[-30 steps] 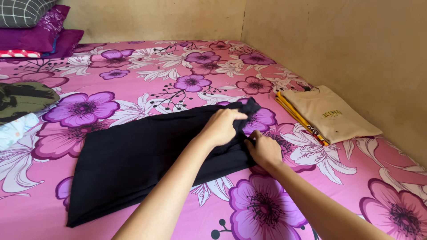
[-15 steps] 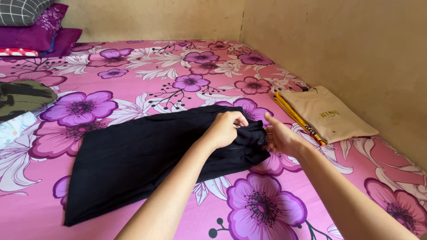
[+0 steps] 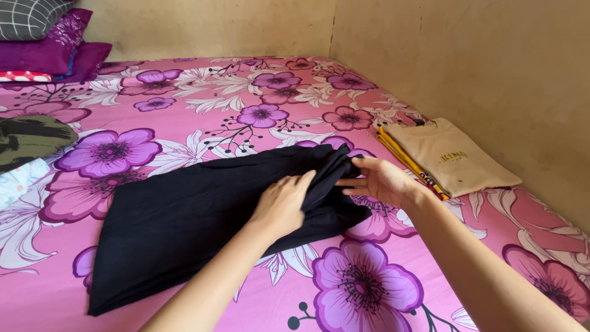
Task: The person folds a pair of black trousers on a bed, smoothing and aligning the fabric by hand before folding it over repeatedly into a compact rectangle and setting it aside. They then pick up a camouflage-patterned garment from a pile of unfolded clothes and begin spreading it out to fold.
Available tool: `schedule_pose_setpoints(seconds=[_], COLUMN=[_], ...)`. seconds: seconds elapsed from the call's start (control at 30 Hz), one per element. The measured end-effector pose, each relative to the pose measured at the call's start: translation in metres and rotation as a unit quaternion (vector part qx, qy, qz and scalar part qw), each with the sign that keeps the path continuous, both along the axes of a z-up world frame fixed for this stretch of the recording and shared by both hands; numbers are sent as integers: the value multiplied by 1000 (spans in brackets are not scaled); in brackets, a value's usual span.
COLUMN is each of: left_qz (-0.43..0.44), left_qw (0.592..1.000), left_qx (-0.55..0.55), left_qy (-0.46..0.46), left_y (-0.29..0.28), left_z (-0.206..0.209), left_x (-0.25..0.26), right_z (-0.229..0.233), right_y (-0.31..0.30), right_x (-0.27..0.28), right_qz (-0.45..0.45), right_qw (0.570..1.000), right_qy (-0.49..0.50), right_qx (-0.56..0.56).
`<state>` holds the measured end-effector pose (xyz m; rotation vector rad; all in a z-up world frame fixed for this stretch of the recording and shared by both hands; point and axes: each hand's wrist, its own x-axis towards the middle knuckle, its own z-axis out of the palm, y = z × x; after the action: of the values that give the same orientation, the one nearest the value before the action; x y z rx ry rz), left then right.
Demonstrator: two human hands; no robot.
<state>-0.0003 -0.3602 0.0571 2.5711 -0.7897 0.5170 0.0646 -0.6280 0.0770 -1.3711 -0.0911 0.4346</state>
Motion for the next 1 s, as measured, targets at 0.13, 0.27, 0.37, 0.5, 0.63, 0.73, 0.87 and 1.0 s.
schedule_pose_setpoints(seconds=[0.13,0.27,0.37,0.5,0.63,0.73,0.87,1.0], left_qz=[29,59,66,54,35,48,97,73], left_qw=[996,987,983,991,998,997,976,988], left_qx=[75,140,155,109,52,-13,-101,-34], left_qy=[-33,-51,-78,-53,-5,58,166,134], left_y=[25,51,66,79,90,90,86,92], left_z=[-31,-59,-69,-70,-60,-48,-32,-32], left_x=[-13,-16,-16,-24,-32,-32,-25,-29], right_z=[-34,-90,-110,-93,-67,-62,-67,-62], right_y=[-13,-33,-38,-31,-13,0,4,2], right_x=[3,5,13,11,-6,-11,-2,1], right_qz=[54,-9,-39,-58,-45,-90,-135,-95], right_qw=[987,1000,994,971,897,790,874,961], right_qy=[16,-27,-87,-96,-221,-328,-303,-140], right_qx=[153,-2,-53,-210,-380,-510,-355,-218])
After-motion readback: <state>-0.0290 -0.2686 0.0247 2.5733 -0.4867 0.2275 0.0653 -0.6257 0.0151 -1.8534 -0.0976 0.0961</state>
